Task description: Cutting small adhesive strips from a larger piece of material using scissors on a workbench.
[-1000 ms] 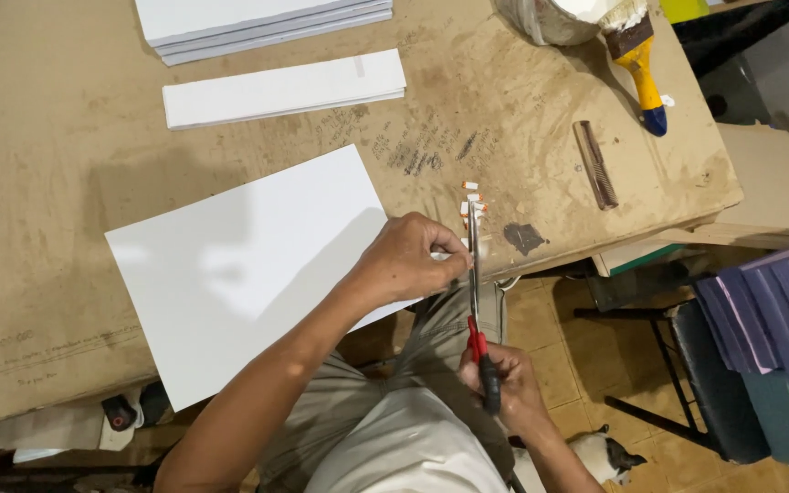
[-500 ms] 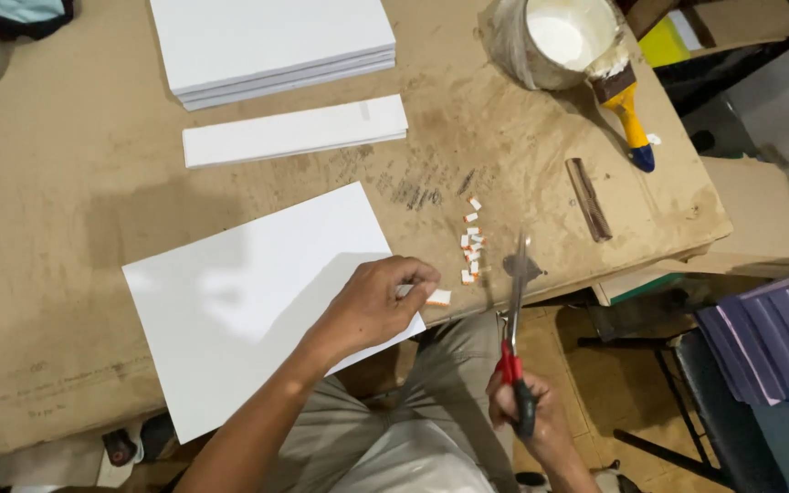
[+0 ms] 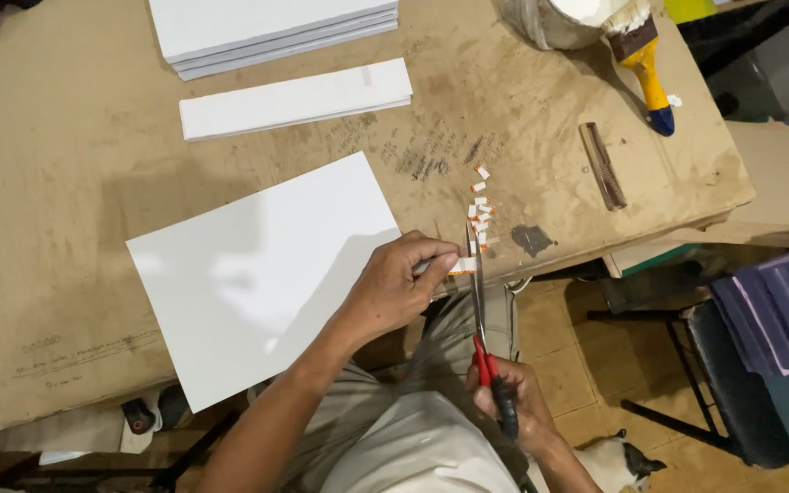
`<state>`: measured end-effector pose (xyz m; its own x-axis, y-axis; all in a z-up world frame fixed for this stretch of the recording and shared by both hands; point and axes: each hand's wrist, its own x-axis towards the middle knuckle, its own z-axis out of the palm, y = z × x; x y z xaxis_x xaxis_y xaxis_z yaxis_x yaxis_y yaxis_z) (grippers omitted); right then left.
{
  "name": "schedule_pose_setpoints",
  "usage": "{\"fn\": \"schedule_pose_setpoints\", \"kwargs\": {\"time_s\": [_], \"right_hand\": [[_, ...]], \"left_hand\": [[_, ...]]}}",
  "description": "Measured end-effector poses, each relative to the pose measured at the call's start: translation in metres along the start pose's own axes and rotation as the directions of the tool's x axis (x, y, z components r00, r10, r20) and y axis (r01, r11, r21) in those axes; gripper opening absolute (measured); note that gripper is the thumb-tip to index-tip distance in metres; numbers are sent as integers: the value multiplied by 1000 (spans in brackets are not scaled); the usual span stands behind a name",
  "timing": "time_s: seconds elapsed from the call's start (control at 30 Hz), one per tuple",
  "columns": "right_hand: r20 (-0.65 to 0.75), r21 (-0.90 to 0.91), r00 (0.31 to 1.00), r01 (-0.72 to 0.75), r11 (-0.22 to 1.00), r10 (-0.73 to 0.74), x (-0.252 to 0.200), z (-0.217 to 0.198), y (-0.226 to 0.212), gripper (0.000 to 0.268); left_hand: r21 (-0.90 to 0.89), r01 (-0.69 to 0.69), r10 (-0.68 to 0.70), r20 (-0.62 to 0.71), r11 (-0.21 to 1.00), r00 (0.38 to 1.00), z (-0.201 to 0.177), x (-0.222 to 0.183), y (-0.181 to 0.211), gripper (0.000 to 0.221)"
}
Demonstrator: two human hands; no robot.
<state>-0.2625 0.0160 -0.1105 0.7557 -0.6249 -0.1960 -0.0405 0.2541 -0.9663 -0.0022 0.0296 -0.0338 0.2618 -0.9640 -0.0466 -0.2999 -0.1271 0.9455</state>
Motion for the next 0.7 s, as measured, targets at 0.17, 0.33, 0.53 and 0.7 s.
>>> {"fn": "schedule_pose_setpoints", "kwargs": {"time_s": [0.17, 0.33, 0.53, 0.7], "right_hand": [[-26, -8, 1000, -12, 1000, 12, 9, 11, -9, 46], [-20, 19, 1000, -18, 1000, 18, 11, 10, -7, 38], [-12, 23, 1000, -8, 1000, 8, 13, 15, -16, 42], [-8, 33, 1000, 24, 999, -24, 13, 13, -8, 35]], "left_hand": [[-15, 53, -53, -7, 998, 999, 3, -4, 6, 31], [-66, 98, -99, -3, 993, 995, 3, -5, 8, 30], [-86, 56, -57, -5, 995, 998, 4, -4, 6, 30], [-54, 106, -106, -8, 993, 994, 3, -3, 8, 31]]}}
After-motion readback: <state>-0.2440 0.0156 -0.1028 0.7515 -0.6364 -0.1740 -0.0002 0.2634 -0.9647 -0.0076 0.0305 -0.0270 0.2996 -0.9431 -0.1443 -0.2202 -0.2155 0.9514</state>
